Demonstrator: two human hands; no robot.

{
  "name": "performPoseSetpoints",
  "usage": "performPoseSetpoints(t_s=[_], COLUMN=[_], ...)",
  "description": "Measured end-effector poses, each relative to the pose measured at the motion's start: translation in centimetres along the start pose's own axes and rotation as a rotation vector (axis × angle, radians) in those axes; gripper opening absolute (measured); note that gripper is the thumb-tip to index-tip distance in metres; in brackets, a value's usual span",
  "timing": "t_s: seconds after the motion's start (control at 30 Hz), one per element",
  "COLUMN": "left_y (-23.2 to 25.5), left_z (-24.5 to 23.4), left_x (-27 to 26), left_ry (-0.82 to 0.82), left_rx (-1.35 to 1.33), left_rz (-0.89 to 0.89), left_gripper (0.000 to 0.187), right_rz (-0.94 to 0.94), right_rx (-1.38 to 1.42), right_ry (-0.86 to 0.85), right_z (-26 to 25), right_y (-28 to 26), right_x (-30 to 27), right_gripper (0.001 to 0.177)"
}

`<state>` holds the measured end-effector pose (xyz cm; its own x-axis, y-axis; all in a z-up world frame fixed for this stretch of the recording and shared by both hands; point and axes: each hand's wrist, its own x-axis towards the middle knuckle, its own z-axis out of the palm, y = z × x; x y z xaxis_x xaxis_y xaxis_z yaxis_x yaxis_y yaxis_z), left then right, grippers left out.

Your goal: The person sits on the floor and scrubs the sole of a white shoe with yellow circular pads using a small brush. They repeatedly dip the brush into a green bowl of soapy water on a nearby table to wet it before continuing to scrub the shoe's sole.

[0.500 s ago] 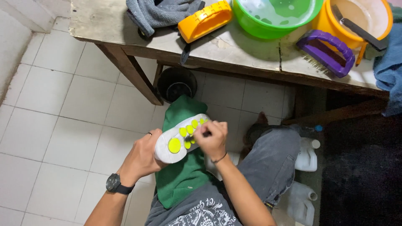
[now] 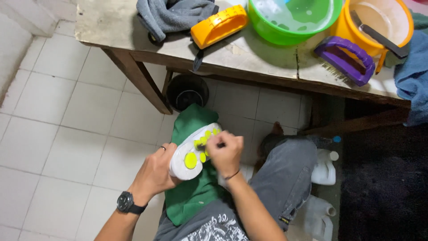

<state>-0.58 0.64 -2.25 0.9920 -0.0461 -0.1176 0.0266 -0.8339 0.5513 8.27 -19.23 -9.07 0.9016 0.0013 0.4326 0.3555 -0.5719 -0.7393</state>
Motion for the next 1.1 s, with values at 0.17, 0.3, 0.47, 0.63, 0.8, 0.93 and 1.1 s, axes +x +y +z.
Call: performPoseSetpoints(t_s=[0.17, 0.3, 0.47, 0.63, 0.8, 0.93, 1.1], left_y=[-0.4, -1.0, -2.0, -3.3, -3.3, -3.1, -3.3], left_z=[-0.2, 0.9, -1.7, -1.5, -0.9, -0.7, -0.5], left_x=[-0.2, -0.4, 0.0, -0.1, -0.3, -0.8, -0.3], left_ry=[0.028, 0.04, 0.003, -0.031, 0.016, 0.015, 0.0], left_rx=[-0.002, 0.043, -0.034, 0.003, -0.015, 0.015, -0.022], left_rz=[0.031, 0.066, 0.012, 0.031, 0.067, 0.099, 0.211], left_gripper=[0.052, 0.055, 0.049, 0.046, 0.042, 0.041, 0.04], right_rz=[-0.005, -0.04, 0.132, 0.002, 0.379, 0.034, 0.104], right_rx=[-0.094, -0.006, -0.059, -0.059, -0.102, -0.099, -0.07], right_ry=[0.057, 0.004, -0.024, -0.037, -0.099, -0.028, -0.073], right_z=[1.8, 0.3, 2.1, 2.0, 2.5, 1.8, 1.3], right_y=[5.3, -0.1, 5.9, 2.8, 6.6, 3.5, 3.9], right_x=[0.5, -0.3, 1.7, 0.4, 1.6, 0.4, 2.9], right_gripper=[0.026, 0.023, 0.018, 0.024, 0.019, 0.027, 0.03])
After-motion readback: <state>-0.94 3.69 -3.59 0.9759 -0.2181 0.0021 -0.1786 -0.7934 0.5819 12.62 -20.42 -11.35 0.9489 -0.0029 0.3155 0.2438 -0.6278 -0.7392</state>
